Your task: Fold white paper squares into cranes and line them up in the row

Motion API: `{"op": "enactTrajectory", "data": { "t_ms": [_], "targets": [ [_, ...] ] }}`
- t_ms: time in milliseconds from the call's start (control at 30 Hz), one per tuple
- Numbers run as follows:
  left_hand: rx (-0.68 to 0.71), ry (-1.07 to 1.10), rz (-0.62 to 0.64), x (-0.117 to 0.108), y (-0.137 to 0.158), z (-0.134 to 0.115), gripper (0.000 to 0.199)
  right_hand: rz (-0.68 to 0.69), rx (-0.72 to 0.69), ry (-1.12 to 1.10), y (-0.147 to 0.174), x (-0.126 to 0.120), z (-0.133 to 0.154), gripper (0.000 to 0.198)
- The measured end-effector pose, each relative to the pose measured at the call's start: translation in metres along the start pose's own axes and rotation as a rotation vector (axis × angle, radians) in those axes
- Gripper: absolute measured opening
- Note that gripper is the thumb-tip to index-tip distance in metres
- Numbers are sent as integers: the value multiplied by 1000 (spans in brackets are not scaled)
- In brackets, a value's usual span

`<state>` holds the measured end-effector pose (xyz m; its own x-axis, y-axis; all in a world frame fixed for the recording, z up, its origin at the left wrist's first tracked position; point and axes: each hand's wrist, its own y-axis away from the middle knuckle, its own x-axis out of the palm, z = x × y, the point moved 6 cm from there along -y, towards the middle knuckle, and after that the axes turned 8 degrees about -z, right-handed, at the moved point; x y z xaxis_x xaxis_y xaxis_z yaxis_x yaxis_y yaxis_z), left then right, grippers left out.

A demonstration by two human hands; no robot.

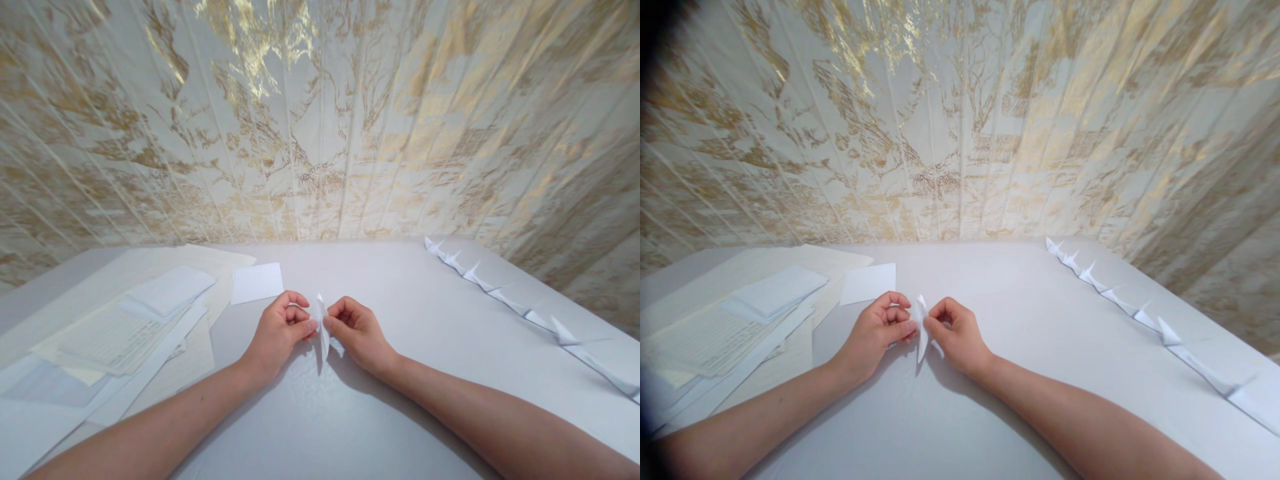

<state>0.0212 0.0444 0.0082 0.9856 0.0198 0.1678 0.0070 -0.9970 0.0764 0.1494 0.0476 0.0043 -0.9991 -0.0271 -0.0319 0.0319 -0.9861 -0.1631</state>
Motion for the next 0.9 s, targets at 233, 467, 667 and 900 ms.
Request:
{"op": "enactTrajectory", "data": {
  "t_ms": [233,467,667,900],
  "targets": [
    [-65,29,72,2,-3,6,17,-25,7,-22,-3,-3,-1,15],
    [-163,11,71,0,-4,9,20,-45,14,-13,-2,-4,0,17],
    [-140,-26,78,1,-4,10,16,-42,26,5,-3,-4,0,17],
    [171,-80,122,1,1,-9,17,-75,14,20,-4,-7,1,20]
  ]
}}
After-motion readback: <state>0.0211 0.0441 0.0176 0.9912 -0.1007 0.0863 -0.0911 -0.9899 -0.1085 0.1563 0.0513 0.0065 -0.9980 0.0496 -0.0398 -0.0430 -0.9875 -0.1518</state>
